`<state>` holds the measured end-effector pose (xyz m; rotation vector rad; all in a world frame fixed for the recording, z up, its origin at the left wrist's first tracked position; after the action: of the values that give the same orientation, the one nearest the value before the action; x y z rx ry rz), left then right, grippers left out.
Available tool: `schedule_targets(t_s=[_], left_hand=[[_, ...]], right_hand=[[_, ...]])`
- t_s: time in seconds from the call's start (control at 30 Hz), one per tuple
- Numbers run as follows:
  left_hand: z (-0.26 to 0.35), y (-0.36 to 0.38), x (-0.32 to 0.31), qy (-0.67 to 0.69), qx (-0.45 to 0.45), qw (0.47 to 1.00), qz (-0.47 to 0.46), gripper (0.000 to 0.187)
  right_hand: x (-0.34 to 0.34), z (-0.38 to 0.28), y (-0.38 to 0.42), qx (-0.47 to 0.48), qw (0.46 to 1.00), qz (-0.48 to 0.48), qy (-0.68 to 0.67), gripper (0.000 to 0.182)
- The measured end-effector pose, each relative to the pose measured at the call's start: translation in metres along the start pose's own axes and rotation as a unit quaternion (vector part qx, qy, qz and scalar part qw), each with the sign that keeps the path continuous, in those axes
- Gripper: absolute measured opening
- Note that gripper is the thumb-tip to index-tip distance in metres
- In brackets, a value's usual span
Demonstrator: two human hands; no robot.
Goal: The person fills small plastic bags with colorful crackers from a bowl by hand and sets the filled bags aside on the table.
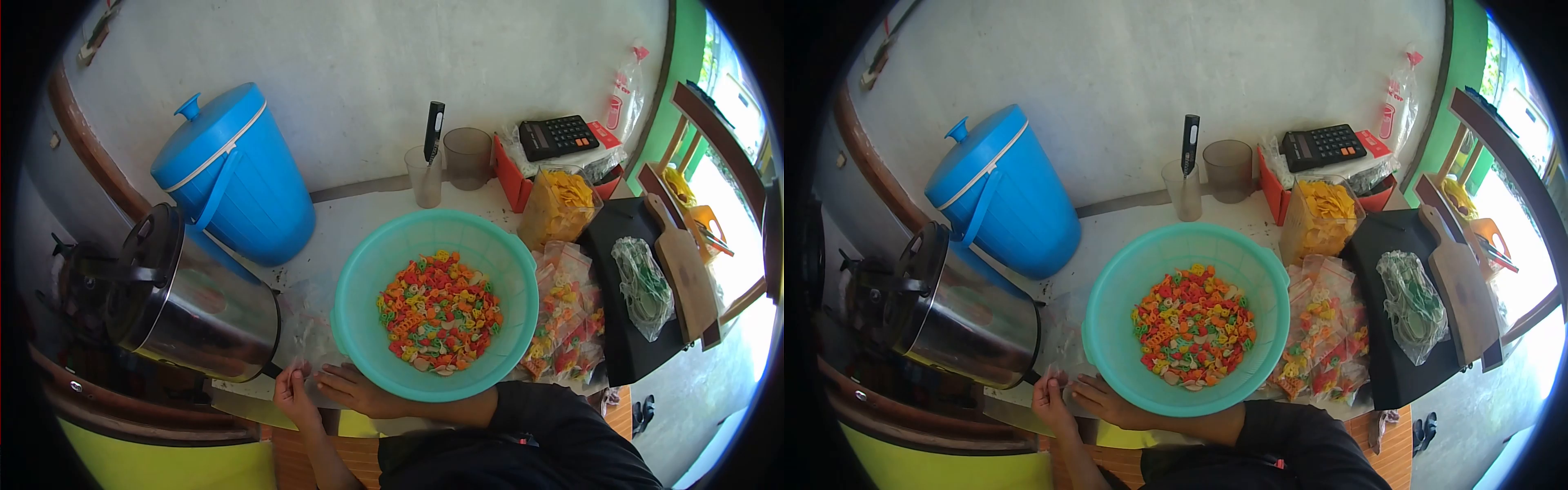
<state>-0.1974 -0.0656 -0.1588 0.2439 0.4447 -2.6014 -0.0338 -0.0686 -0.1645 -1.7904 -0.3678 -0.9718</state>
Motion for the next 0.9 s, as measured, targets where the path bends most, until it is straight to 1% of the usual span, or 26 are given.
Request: schedule_targets(t_s=[0.07, 0.17, 0.27, 0.37, 0.47, 0.53, 0.6, 0.67, 0.77, 0.9], left_hand=[[-0.002, 0.001, 0.005, 0.006, 0.01, 1.0, 0.029, 0.013], [-0.019, -0.004, 0.02, -0.024, -0.008, 1.0, 0.014, 0.01], [-0.008, -0.009, 0.016, -0.003, -0.012, 1.0, 0.003, 0.008], [0.029, -0.018, -0.006, -0.04, -0.033, 0.999, -0.011, 0.007], [0.061, -0.033, -0.028, -0.018, -0.021, 0.999, -0.046, 0.007], [0.086, -0.041, -0.051, -0.02, -0.052, 0.994, -0.093, 0.011], [0.11, -0.047, -0.081, -0.022, -0.079, 0.985, -0.151, 0.015], [0.135, -0.052, -0.115, -0.024, -0.105, 0.97, -0.217, 0.018], [0.16, -0.055, -0.152, -0.056, -0.09, 0.957, -0.271, 0.023], [0.205, -0.045, -0.199, -0.117, -0.18, 0.94, -0.263, 0.015]], right_hand=[[0.002, -0.003, -0.001, 0.035, 0.999, 0.028, 0.0, 0.058], [0.007, -0.01, 0.0, 0.1, 0.991, -0.004, -0.087, 0.059], [0.047, -0.037, -0.008, 0.18, 0.98, -0.023, -0.08, 0.055], [0.113, -0.052, -0.029, 0.164, 0.971, 0.022, -0.174, 0.046], [0.181, -0.024, -0.038, 0.132, 0.959, 0.1, -0.23, 0.036], [0.21, 0.012, -0.034, 0.041, 0.978, 0.128, -0.162, 0.03], [0.226, 0.048, -0.027, -0.043, 0.994, 0.098, -0.006, 0.028], [0.236, 0.079, -0.022, -0.109, 0.99, 0.077, 0.045, 0.032], [0.218, 0.116, -0.016, -0.13, 0.985, -0.065, 0.096, 0.024], [0.157, 0.144, -0.005, -0.121, 0.961, -0.225, 0.11, 0.021]])
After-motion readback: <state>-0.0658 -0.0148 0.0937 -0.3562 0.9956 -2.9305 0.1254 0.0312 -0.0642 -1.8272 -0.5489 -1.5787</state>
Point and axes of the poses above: each hand's wrist, its own y-axis away from the middle knuckle, its own x-axis out of the back of the hand, z = x × y, the point moved 5 cm from there along -y, towards the middle knuckle, and after that the axes turned 11 degrees about y, right-handed, at the moved point
